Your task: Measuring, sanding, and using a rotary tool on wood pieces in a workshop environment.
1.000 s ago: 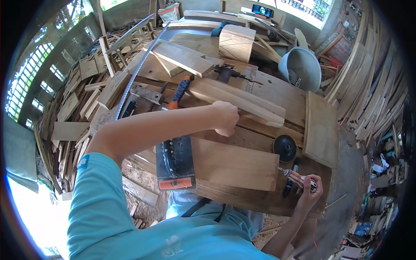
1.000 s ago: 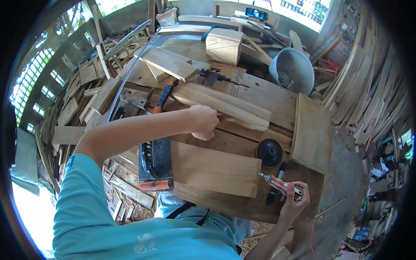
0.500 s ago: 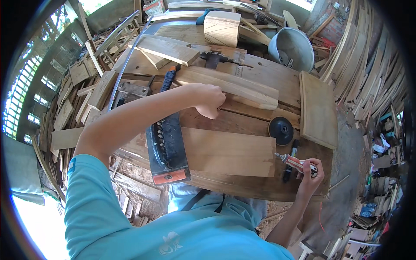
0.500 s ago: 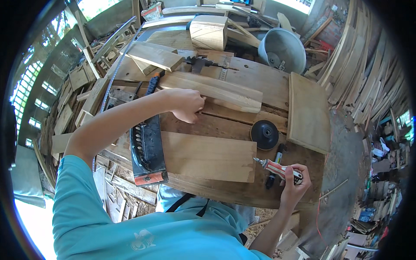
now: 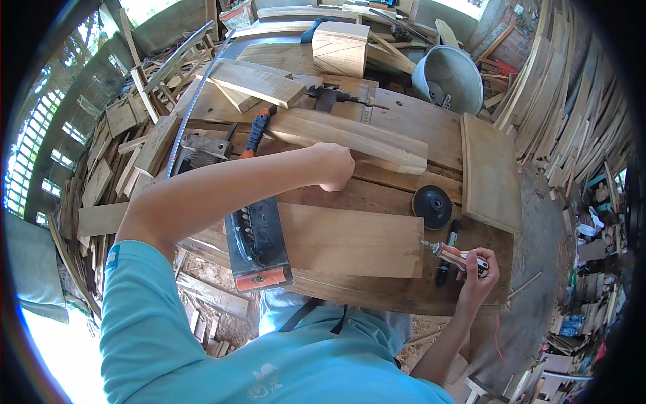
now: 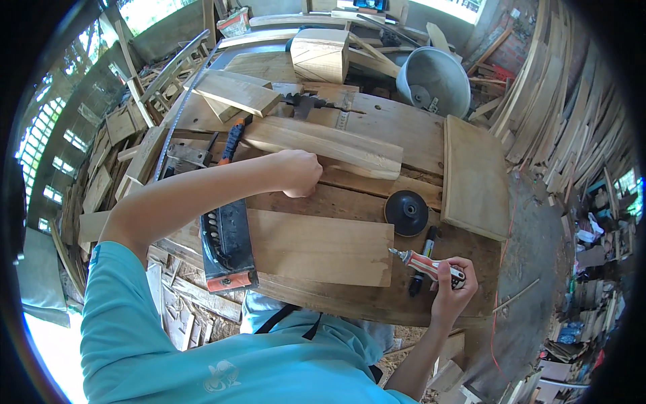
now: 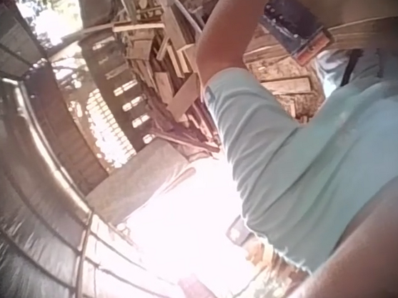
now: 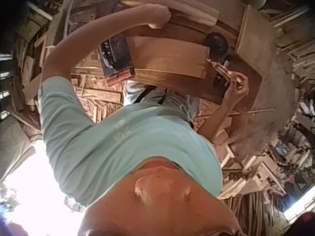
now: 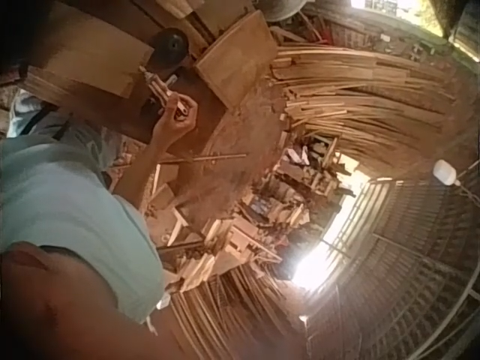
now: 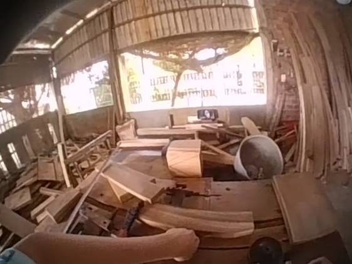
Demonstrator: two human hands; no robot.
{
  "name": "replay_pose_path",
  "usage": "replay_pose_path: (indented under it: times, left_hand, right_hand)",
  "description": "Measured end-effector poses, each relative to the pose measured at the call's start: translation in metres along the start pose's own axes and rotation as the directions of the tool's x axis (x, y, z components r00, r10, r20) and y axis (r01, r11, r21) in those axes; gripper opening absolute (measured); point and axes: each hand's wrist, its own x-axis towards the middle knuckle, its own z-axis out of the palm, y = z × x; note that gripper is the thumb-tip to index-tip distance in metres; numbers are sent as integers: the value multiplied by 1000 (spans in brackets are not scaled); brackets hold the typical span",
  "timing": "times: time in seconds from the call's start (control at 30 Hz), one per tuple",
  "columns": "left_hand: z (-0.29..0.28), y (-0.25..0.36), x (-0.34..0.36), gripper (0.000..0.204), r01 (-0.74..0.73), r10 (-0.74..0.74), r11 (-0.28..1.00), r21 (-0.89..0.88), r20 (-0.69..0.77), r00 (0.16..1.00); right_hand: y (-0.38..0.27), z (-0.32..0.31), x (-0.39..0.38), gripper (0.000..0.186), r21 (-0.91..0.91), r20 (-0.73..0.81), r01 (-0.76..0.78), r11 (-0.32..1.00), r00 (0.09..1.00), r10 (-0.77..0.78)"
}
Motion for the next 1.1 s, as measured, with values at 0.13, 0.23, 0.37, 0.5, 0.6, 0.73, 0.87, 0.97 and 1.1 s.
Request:
replay_pose_path:
  times: [0.13,0.23,0.37,0.5,0.6,0.73,0.87,0.97,1.1]
  left_hand:
    - [8,-2,4,24,-37,39,999,26,-50,998]
    - [4,1,2,20,-13,14,1000,13,-72,997]
    - [5,0,2,21,43,-45,998,-35,-62,997]
    - [1,-1,1,25,72,-74,996,-44,-44,996]
    - [8,-9,3,21,45,-49,998,-54,-87,995]
    - [-1,1,-10,25,49,-55,994,-94,-63,996]
    - [-2,3,-15,29,46,-50,996,-70,-65,997]
    - [6,-6,-8,27,-11,6,999,-53,-96,995]
    - [13,-18,1,26,-130,133,991,35,-120,984]
  right_hand:
    - [1,-2,-1,26,2,-3,7,1000,1000,-7]
    - [1,-4,-2,26,-13,-20,-6,1000,1000,6]
    - [0,-7,-3,26,-22,-17,-7,1000,1000,7]
    - [3,-8,-3,26,-25,-21,-6,1000,1000,6]
    - [4,-7,-2,26,-21,-15,-8,1000,1000,8]
    - [5,-6,-3,26,-13,-15,-10,1000,1000,9]
    - [2,-2,-3,24,12,-12,-19,1000,1000,19]
    - [4,-2,-2,23,8,-6,-13,1000,1000,13]
    - [2,-2,-4,24,13,1,-17,1000,1000,17]
